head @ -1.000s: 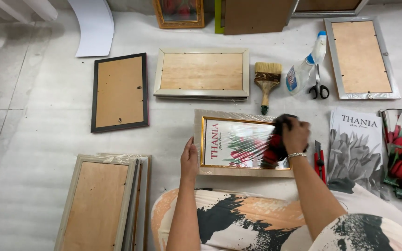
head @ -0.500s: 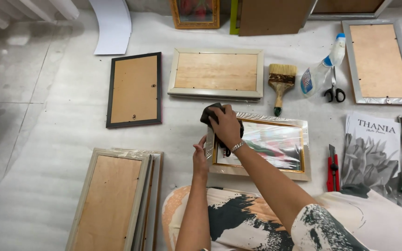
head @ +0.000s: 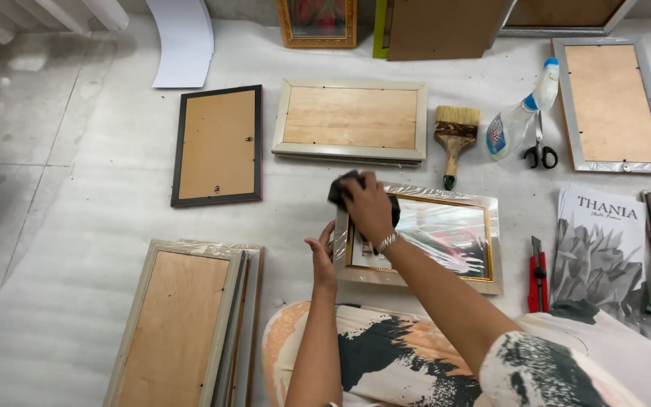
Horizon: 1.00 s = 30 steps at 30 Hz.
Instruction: Cleaning a picture frame with a cloth and applying a substance to the back of a frame with a brush
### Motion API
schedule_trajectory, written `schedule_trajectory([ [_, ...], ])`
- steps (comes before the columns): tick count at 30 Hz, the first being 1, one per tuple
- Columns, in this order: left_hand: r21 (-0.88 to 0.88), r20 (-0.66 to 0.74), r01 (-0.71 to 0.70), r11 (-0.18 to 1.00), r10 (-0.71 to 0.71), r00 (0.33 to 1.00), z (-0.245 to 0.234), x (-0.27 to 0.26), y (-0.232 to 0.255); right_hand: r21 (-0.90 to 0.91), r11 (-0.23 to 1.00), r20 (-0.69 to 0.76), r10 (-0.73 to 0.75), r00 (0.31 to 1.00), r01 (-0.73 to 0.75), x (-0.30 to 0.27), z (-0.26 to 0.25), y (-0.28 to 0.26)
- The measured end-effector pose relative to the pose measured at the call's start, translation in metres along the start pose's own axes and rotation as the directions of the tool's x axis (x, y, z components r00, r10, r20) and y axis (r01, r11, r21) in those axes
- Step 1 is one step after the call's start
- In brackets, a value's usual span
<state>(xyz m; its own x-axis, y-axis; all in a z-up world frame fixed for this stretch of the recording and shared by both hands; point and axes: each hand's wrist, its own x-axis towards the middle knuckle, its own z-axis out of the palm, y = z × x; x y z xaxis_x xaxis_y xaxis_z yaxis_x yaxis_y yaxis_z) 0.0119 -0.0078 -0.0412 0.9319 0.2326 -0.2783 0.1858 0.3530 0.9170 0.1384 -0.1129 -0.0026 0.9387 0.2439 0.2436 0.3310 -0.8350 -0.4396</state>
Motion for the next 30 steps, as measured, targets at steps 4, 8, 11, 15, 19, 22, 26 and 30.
schedule_trajectory([
  [4,-0.005,0.002,0.018,1.000,-0.018,1.000,-0.017,0.015,-0.031,-0.039,0.999,-0.047,0.008,0.999,-0.010,-0.012,-0.009,-0.013],
  [8,-0.033,-0.001,0.012,0.999,-0.012,1.000,-0.021,0.024,-0.037,0.009,0.996,0.063,-0.089,0.994,0.089,-0.076,-0.017,-0.019],
  [11,-0.070,0.002,0.009,0.997,-0.009,1.000,-0.011,0.013,-0.018,-0.024,0.984,0.058,-0.178,0.982,0.179,-0.112,-0.021,-0.021],
  [15,-0.020,0.007,-0.027,0.999,0.027,1.000,-0.012,0.019,-0.022,-0.023,0.983,0.051,-0.179,0.982,0.181,-0.078,-0.010,-0.009],
  [19,-0.040,0.014,0.039,0.998,-0.039,0.999,-0.006,0.006,-0.004,-0.054,0.994,-0.077,-0.103,0.992,0.099,-0.005,0.014,0.007],
  [22,-0.062,0.023,0.068,0.996,-0.067,0.997,-0.010,0.010,-0.009,-0.099,0.994,-0.100,-0.046,0.994,0.036,-0.002,0.013,0.003],
  [26,-0.112,0.005,0.084,0.990,-0.084,0.996,-0.017,0.026,-0.026,-0.005,0.997,0.055,-0.076,0.996,0.076,-0.067,-0.002,-0.011],
  [30,-0.212,0.008,0.095,0.973,-0.095,0.995,0.005,0.002,0.015,-0.093,0.959,0.144,-0.252,0.957,0.267,-0.140,-0.032,-0.027],
])
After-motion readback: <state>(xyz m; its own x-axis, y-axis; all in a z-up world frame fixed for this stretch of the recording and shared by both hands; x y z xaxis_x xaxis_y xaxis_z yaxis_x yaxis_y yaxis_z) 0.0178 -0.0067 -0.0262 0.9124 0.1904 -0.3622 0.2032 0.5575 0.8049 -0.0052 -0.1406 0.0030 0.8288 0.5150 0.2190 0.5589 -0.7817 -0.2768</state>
